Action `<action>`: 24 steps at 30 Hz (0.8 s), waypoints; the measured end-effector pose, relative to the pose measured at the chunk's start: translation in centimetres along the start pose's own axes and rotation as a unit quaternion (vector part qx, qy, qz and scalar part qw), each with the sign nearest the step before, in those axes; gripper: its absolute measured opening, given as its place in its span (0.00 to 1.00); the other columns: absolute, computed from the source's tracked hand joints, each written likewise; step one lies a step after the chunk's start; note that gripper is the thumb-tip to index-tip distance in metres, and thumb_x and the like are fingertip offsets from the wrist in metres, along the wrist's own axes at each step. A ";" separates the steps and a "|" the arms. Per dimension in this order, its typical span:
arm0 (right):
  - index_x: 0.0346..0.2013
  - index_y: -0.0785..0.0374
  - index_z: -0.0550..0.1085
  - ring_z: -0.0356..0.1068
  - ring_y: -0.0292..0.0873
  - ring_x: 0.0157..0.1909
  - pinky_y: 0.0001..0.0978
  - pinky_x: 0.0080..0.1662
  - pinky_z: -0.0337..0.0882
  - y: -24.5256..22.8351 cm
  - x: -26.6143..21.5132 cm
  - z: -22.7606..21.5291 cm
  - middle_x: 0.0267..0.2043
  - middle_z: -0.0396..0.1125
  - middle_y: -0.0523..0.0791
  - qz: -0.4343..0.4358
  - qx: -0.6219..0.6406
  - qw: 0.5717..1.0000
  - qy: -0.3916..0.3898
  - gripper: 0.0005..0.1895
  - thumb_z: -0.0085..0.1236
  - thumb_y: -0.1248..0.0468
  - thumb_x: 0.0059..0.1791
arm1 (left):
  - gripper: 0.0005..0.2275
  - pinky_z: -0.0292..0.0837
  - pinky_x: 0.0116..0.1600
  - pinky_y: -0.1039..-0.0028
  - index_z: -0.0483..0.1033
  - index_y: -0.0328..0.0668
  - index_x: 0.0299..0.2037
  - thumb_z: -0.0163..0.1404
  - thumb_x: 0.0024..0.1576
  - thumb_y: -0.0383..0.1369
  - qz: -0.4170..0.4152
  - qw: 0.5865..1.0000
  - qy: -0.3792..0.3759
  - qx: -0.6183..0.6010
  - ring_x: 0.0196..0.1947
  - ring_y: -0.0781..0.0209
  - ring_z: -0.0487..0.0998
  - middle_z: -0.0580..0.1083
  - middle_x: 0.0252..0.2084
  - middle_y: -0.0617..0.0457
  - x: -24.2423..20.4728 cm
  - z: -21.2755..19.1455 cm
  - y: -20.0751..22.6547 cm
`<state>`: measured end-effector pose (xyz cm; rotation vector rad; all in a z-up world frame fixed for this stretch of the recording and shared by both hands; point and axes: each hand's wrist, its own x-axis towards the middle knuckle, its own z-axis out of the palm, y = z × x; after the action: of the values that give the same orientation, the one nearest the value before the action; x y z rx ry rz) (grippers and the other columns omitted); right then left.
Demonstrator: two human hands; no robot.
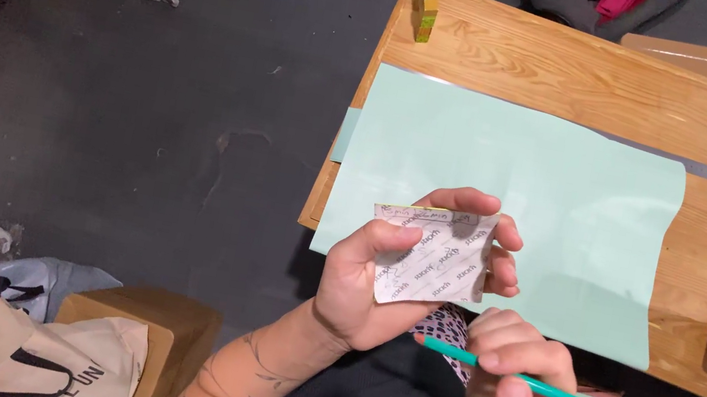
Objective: Organizing and arranging light green fabric pieces on a wooden table and marking a small piece with a pencil
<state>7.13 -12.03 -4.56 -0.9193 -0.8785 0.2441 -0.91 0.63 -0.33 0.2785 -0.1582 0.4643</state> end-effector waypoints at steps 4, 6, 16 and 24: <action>0.30 0.59 0.65 0.54 0.40 0.22 0.33 0.32 0.58 -0.2 0.2 0.3 0.22 0.58 0.43 0.003 0.019 1.000 -0.008 0.09 0.43 0.59 0.52 | 0.20 0.68 0.66 0.56 0.68 0.34 0.64 0.47 0.63 0.36 0.002 1.000 0.003 -0.004 0.55 0.46 0.74 0.69 0.60 0.37 0.0 0.0 0.0; 0.30 0.59 0.65 0.54 0.40 0.23 0.32 0.31 0.58 -0.2 0.1 0.2 0.22 0.58 0.43 0.003 0.018 1.000 -0.002 0.10 0.43 0.59 0.52 | 0.20 0.67 0.65 0.55 0.68 0.35 0.64 0.47 0.64 0.36 0.003 1.000 0.004 0.000 0.55 0.46 0.74 0.69 0.60 0.37 0.1 0.0 0.0; 0.31 0.60 0.65 0.57 0.41 0.22 0.32 0.31 0.61 0.7 -0.2 -0.7 0.23 0.59 0.46 -0.017 -0.017 1.000 0.014 0.10 0.44 0.59 0.52 | 0.20 0.68 0.65 0.57 0.68 0.36 0.64 0.47 0.63 0.36 -0.006 1.000 0.004 -0.013 0.55 0.46 0.74 0.69 0.59 0.37 0.2 0.0 -0.1; 0.34 0.61 0.63 0.54 0.40 0.21 0.31 0.29 0.62 0.8 -0.2 -0.8 0.23 0.58 0.47 -0.028 -0.041 0.998 0.039 0.07 0.47 0.61 0.51 | 0.19 0.69 0.65 0.57 0.69 0.34 0.63 0.47 0.64 0.35 -0.007 0.999 0.006 -0.031 0.54 0.46 0.74 0.69 0.59 0.36 0.3 0.1 -0.5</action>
<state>7.72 -12.11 -5.50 -0.9735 -0.8448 0.1240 -0.43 0.32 -0.23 0.2155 -0.1577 0.4457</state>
